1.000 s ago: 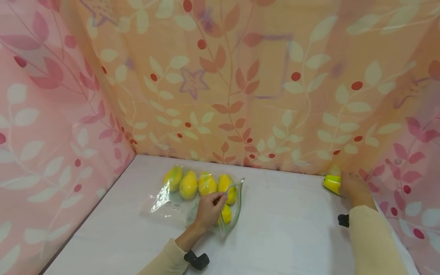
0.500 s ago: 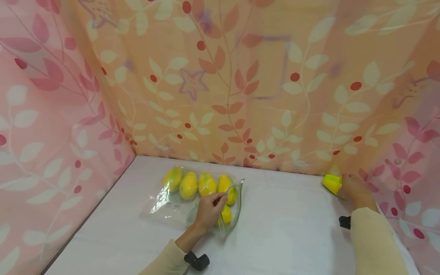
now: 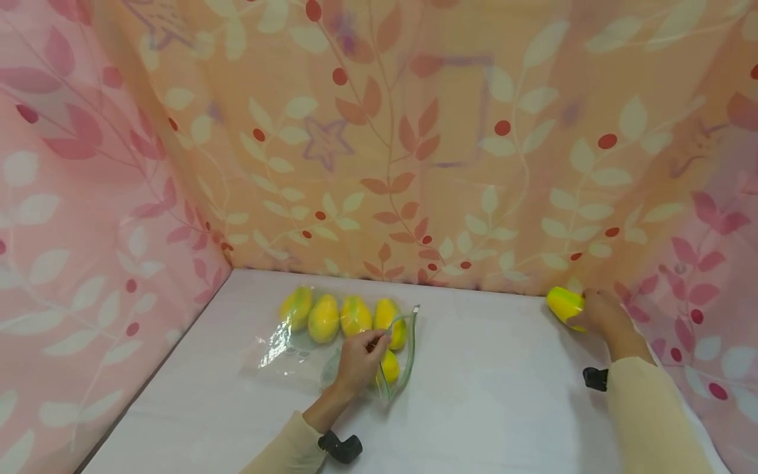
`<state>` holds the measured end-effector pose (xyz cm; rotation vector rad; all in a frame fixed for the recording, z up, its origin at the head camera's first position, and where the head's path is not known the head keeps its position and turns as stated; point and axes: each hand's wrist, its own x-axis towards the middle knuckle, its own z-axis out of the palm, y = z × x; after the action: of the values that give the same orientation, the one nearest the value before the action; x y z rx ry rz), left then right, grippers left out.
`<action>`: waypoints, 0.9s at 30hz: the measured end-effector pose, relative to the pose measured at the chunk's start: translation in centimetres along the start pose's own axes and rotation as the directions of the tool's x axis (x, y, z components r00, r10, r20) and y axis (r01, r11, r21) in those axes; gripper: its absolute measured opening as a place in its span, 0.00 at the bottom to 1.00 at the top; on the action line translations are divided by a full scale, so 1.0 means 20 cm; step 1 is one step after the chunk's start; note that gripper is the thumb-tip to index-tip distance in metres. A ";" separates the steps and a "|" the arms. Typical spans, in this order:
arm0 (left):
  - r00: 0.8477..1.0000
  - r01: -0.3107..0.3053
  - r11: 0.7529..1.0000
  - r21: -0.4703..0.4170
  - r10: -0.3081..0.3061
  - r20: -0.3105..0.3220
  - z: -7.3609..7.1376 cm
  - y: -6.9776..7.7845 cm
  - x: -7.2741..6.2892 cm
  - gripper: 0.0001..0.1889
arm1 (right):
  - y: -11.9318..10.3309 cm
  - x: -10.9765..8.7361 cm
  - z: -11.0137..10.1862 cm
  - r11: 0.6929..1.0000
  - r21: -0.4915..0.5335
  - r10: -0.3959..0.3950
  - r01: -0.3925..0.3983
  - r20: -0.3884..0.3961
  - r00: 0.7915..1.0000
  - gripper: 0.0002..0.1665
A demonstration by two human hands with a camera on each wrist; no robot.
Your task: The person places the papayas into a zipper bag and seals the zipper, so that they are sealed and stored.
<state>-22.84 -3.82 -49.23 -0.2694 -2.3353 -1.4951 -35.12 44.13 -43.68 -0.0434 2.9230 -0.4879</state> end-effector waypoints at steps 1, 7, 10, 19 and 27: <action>1.000 0.003 1.000 0.001 -0.003 0.001 0.00 0.00 0.00 0.11 | 0.00 0.00 0.00 1.000 -0.005 -0.007 0.007 -0.010 1.000 0.56; 1.000 0.012 1.000 -0.008 -0.012 -0.001 0.00 0.01 0.00 0.11 | -0.03 -0.03 -0.01 0.998 0.049 -0.034 0.036 -0.049 0.998 0.54; 1.000 0.005 1.000 -0.013 -0.005 -0.005 0.00 0.01 0.00 0.11 | -0.05 -0.05 0.00 0.996 0.077 -0.043 0.049 -0.067 0.997 0.52; 1.000 0.004 1.000 -0.009 -0.004 -0.002 0.00 0.01 -0.01 0.11 | -0.13 -0.11 0.05 0.989 0.108 -0.090 0.105 -0.132 0.987 0.50; 1.000 -0.008 1.000 -0.005 0.008 -0.025 0.01 0.00 -0.01 0.10 | -0.20 -0.16 0.09 0.982 0.163 -0.081 0.099 -0.109 0.991 0.54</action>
<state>-22.72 -3.67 -49.26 -0.2595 -2.3093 -1.4924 -31.64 39.90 -43.51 -0.1327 2.9760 -0.7722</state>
